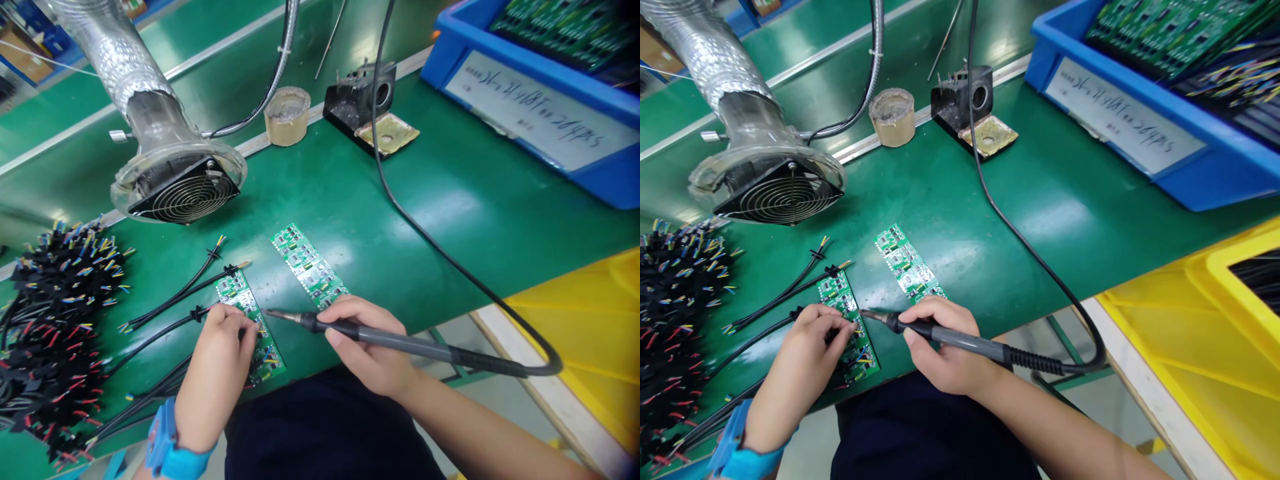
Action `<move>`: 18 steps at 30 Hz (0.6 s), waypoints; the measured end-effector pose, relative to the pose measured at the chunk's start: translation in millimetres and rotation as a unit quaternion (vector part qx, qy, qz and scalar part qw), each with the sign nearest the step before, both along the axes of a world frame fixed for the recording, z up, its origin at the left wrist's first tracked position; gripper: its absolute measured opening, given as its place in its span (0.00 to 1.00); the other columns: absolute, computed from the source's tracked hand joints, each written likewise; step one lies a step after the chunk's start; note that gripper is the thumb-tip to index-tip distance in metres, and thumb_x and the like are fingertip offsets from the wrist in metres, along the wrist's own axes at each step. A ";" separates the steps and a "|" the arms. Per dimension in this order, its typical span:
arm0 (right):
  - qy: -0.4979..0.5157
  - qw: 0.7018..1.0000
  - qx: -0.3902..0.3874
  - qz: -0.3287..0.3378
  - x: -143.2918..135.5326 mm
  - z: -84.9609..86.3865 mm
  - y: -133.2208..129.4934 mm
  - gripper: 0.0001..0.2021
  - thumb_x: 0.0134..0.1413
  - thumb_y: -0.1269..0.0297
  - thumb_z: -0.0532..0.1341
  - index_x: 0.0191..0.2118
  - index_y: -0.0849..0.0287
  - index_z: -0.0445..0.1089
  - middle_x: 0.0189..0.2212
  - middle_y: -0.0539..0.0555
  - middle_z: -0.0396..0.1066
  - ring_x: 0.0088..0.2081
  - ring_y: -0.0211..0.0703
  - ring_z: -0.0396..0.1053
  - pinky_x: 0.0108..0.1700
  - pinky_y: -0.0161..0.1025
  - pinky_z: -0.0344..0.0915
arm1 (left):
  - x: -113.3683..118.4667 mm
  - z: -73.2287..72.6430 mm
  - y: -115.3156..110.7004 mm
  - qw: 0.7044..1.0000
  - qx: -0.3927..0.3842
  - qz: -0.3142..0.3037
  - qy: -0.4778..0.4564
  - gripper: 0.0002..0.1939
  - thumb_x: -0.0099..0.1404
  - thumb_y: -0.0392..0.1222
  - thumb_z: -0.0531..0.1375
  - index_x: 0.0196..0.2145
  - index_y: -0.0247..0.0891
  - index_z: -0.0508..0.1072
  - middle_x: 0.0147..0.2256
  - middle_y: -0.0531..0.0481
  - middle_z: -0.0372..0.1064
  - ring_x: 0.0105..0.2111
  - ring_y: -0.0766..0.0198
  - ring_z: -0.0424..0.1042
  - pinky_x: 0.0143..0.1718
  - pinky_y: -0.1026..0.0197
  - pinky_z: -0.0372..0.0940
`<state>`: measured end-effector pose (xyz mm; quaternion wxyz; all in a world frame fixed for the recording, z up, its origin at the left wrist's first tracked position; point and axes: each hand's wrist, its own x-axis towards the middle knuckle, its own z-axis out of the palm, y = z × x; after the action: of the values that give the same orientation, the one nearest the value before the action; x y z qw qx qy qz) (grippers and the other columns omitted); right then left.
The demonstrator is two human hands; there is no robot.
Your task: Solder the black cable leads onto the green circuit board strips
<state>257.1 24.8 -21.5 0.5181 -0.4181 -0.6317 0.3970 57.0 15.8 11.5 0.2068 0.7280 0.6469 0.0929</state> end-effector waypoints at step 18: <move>0.145 0.984 -0.048 -0.087 -4.4 -6.5 8.7 0.07 0.53 0.72 0.56 0.37 0.56 0.67 0.31 0.51 0.65 0.28 0.37 0.66 0.27 0.36 0.64 | -12.1 8.6 22.2 0.998 0.015 0.023 0.056 0.09 0.62 0.45 0.55 0.37 0.37 0.67 0.33 0.48 0.63 0.32 0.59 0.66 0.35 0.55 0.63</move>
<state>252.8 33.5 -28.0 0.6158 -0.4341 -0.4915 0.4367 45.0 38.0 20.1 0.1568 0.7200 0.6728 0.0663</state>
